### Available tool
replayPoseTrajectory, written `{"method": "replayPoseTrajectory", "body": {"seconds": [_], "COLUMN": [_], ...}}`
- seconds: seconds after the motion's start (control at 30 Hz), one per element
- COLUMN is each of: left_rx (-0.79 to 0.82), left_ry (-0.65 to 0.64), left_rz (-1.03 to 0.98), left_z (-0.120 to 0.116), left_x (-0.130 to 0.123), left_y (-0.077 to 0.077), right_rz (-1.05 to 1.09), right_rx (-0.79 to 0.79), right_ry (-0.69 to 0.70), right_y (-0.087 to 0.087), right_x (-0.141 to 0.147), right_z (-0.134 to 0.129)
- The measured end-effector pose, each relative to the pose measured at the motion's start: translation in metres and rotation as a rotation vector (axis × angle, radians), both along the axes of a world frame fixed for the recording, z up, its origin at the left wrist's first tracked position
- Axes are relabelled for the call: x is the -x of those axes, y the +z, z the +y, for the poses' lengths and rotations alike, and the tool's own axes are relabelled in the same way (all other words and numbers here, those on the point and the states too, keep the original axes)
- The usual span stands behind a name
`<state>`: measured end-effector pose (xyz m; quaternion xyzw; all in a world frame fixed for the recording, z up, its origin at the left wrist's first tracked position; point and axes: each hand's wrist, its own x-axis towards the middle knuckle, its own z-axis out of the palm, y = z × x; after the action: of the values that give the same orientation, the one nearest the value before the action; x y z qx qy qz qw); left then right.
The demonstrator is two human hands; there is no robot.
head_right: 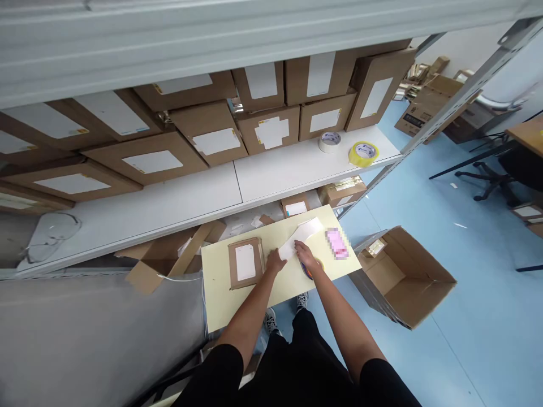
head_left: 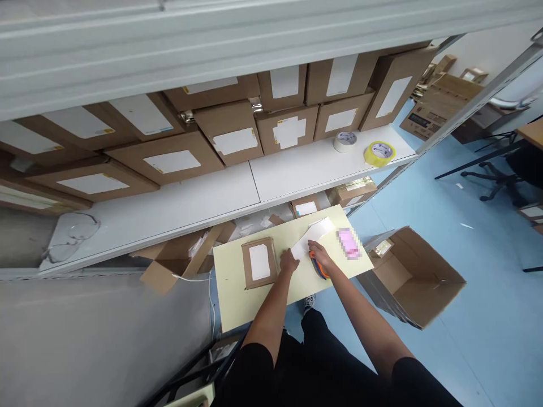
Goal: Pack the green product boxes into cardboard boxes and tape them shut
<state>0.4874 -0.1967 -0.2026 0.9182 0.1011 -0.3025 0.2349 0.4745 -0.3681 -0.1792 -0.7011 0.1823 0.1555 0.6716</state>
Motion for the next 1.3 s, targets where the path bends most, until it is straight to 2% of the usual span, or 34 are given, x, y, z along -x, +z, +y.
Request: {"method": "replayPoseTrajectory", "body": {"seconds": [0.13,0.2,0.3,0.47,0.6,0.7,0.83,1.0,1.13,1.3], "left_rx": [-0.219,-0.216,-0.123,0.033,0.146,0.269,0.415,0.489,0.645,0.716], "left_ry": [-0.036,-0.023,-0.017,-0.04,-0.05,-0.051,-0.016,-0.082,-0.107,-0.173], "left_rz": [-0.032,-0.021,-0.031,-0.104,-0.148,-0.205,-0.372,-0.435,-0.354,-0.13], "left_z": [-0.005,-0.003,0.005,0.017,0.025,0.032,0.038,0.042,0.035,0.01], "left_x": [-0.009,-0.014,-0.018,-0.018,-0.017,-0.017,-0.024,-0.048,-0.073,-0.099], "left_y": [-0.015,-0.015,-0.007,0.025,0.057,0.082,0.117,0.154,0.165,0.163], "right_rz": [0.105,0.118,0.109,0.047,-0.096,-0.19,-0.28,-0.338,-0.283,-0.191], "right_rx": [-0.058,-0.046,-0.013,0.111,0.203,0.22,0.177,0.059,-0.021,-0.081], "right_ry": [-0.011,0.011,0.059,0.194,0.292,0.332,0.305,0.216,0.072,-0.081], "right_y": [0.002,0.002,0.002,0.006,0.02,0.038,0.071,0.113,0.127,0.122], "right_x": [-0.022,-0.031,-0.04,-0.048,-0.049,-0.048,-0.05,-0.056,-0.051,-0.033], "right_z": [-0.01,-0.014,-0.019,-0.017,-0.009,-0.002,-0.003,-0.034,-0.069,-0.094]}}
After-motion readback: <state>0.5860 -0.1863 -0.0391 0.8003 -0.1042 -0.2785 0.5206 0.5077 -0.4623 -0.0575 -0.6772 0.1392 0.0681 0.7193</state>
